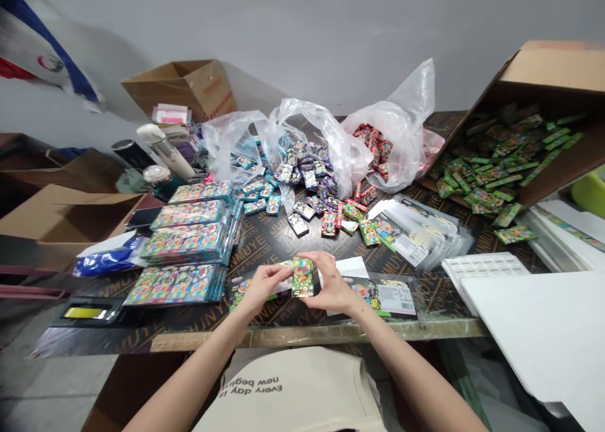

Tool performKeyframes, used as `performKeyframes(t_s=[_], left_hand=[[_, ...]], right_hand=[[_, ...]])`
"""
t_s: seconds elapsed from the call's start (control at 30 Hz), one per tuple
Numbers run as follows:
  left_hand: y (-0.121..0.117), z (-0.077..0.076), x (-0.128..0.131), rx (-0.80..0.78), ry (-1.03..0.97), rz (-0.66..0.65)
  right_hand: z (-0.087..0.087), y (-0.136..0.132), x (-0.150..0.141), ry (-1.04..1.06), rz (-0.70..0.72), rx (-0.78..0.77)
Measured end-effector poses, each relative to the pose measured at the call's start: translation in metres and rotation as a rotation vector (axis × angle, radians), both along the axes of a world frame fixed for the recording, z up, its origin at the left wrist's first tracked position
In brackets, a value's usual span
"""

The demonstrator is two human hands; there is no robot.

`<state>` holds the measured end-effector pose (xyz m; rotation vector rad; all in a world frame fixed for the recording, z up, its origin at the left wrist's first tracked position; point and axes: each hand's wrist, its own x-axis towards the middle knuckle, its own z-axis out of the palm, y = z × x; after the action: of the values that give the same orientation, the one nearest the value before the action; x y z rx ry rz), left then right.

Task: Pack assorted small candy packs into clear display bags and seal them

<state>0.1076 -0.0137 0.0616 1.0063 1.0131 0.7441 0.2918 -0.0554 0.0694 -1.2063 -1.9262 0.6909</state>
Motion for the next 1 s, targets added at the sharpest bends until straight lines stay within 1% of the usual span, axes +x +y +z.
performKeyframes(t_s=[0.03,0.07,0.1,0.17,0.2,0.23,0.27,0.3,0.33,0.37,0.4,0.43,0.5,0.53,0.57,0.63,0.67,0.7,0.73,0.8,0.83,0.87,0.9,0.93,1.0], left_hand=[[0.003,0.001,-0.005,0.02,0.021,0.01],[0.005,0.003,-0.009,0.021,0.028,-0.007],[0.007,0.005,-0.013,-0.005,0.016,-0.067],[0.007,0.007,-0.018,-0.117,-0.046,-0.277],[0.006,0.008,-0.02,-0.173,-0.074,-0.372],[0.005,0.007,-0.021,-0.214,-0.092,-0.42],[0.004,0.006,-0.021,-0.237,-0.098,-0.414],[0.003,0.003,-0.021,-0.245,-0.098,-0.36],[0.002,0.0,-0.021,-0.248,-0.096,-0.279],[0.002,-0.003,-0.02,-0.25,-0.097,-0.193],[0.002,-0.006,-0.018,-0.256,-0.104,-0.113],[0.002,-0.008,-0.016,-0.264,-0.118,-0.044],[0.001,-0.012,-0.009,-0.259,-0.157,0.06],[0.0,-0.013,-0.006,-0.243,-0.175,0.088],[-0.002,-0.013,-0.002,-0.223,-0.186,0.098],[-0.004,-0.013,0.001,-0.175,-0.154,0.061],[-0.005,-0.013,0.0,-0.13,-0.094,0.036],[-0.005,-0.013,-0.002,-0.05,0.001,0.014],[-0.004,-0.014,-0.007,0.072,0.128,-0.003],[0.0,-0.017,-0.02,0.405,0.431,-0.056],[0.002,-0.019,-0.027,0.569,0.579,-0.104],[0.003,-0.022,-0.033,0.697,0.712,-0.168],[0.005,-0.025,-0.039,0.779,0.82,-0.235],[0.006,-0.028,-0.043,0.822,0.899,-0.292],[0.007,-0.035,-0.049,0.853,0.973,-0.349]], right_hand=[[0.002,-0.001,0.003,0.016,0.026,-0.027],[0.004,-0.002,0.005,0.028,0.087,-0.064],[0.006,-0.002,0.008,0.031,0.184,-0.11],[0.01,0.0,0.014,0.007,0.392,-0.193],[0.011,0.003,0.017,-0.009,0.427,-0.202],[0.011,0.007,0.021,-0.022,0.373,-0.178],[0.01,0.012,0.024,-0.029,0.237,-0.128],[0.009,0.016,0.027,-0.031,0.051,-0.061],[0.006,0.02,0.028,-0.033,-0.129,0.007],[0.004,0.023,0.028,-0.037,-0.257,0.062],[0.002,0.024,0.026,-0.05,-0.307,0.096],[0.0,0.022,0.022,-0.07,-0.285,0.11],[-0.003,0.016,0.007,-0.113,-0.136,0.111],[-0.004,0.012,-0.001,-0.131,-0.07,0.109],[-0.006,0.008,-0.009,-0.142,-0.029,0.107],[-0.01,0.004,-0.019,-0.137,-0.022,0.111],[-0.012,0.004,-0.019,-0.131,-0.046,0.117],[-0.015,0.006,-0.017,-0.131,-0.084,0.126],[-0.018,0.009,-0.013,-0.139,-0.124,0.136],[-0.027,0.015,0.001,-0.174,-0.196,0.149],[-0.032,0.017,0.007,-0.195,-0.218,0.146],[-0.037,0.019,0.012,-0.215,-0.225,0.137],[-0.042,0.02,0.016,-0.233,-0.216,0.123],[-0.047,0.02,0.018,-0.247,-0.196,0.105],[-0.053,0.017,0.018,-0.244,-0.137,0.056]])
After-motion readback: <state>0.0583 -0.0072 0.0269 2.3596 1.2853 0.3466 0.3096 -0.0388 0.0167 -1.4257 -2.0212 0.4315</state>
